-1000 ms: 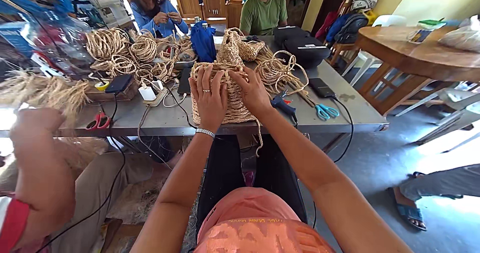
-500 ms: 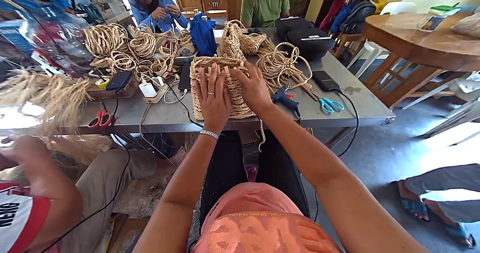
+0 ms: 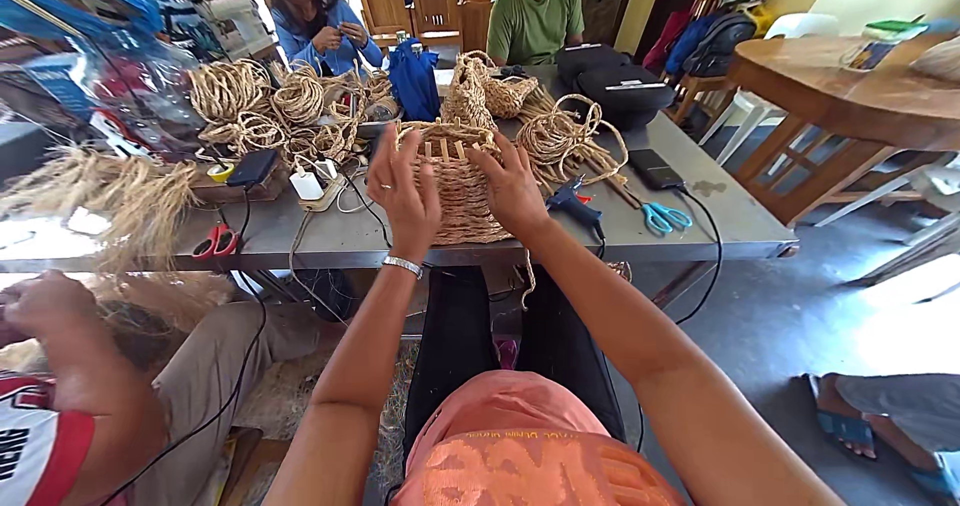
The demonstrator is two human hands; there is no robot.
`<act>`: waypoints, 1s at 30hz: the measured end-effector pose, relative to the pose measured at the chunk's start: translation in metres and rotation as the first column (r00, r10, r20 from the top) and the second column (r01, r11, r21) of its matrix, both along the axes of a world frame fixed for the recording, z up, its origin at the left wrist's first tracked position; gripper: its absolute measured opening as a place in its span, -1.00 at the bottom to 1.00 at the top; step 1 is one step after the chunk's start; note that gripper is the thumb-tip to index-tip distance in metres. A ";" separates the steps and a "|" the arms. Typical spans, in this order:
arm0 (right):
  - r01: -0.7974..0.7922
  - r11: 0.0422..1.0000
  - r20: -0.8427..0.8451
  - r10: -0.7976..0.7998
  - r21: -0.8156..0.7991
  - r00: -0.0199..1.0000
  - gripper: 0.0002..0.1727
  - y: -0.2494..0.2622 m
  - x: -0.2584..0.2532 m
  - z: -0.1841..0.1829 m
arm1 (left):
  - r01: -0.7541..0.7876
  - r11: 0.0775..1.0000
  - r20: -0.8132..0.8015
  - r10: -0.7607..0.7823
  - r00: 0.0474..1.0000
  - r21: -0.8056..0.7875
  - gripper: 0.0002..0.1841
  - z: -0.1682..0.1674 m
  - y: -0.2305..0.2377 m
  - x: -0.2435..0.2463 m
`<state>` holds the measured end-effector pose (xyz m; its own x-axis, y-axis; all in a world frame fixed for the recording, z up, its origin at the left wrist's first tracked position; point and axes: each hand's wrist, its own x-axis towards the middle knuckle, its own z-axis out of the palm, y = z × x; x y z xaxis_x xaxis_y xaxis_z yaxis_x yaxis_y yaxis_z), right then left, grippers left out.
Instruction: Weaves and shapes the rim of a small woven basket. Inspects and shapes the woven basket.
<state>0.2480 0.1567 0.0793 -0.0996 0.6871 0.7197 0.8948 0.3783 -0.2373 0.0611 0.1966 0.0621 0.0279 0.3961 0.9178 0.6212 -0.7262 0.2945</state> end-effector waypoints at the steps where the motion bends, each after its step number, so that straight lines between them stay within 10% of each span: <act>1: -0.010 1.000 0.000 0.010 0.003 1.000 -0.47 0.001 0.001 0.000 | 0.024 0.999 0.047 -0.023 0.999 -0.034 -0.49 0.012 0.009 -0.008; 9: -0.125 0.988 -0.068 0.131 0.090 0.989 -0.59 0.008 0.004 0.000 | 0.648 0.643 0.360 -0.539 0.761 -0.409 -0.56 0.057 0.080 -0.036; 30: -0.075 0.997 -0.013 0.074 -0.024 0.997 -0.35 -0.003 0.005 0.045 | 0.698 0.633 0.564 -0.459 0.687 -0.335 -0.55 0.049 0.056 -0.019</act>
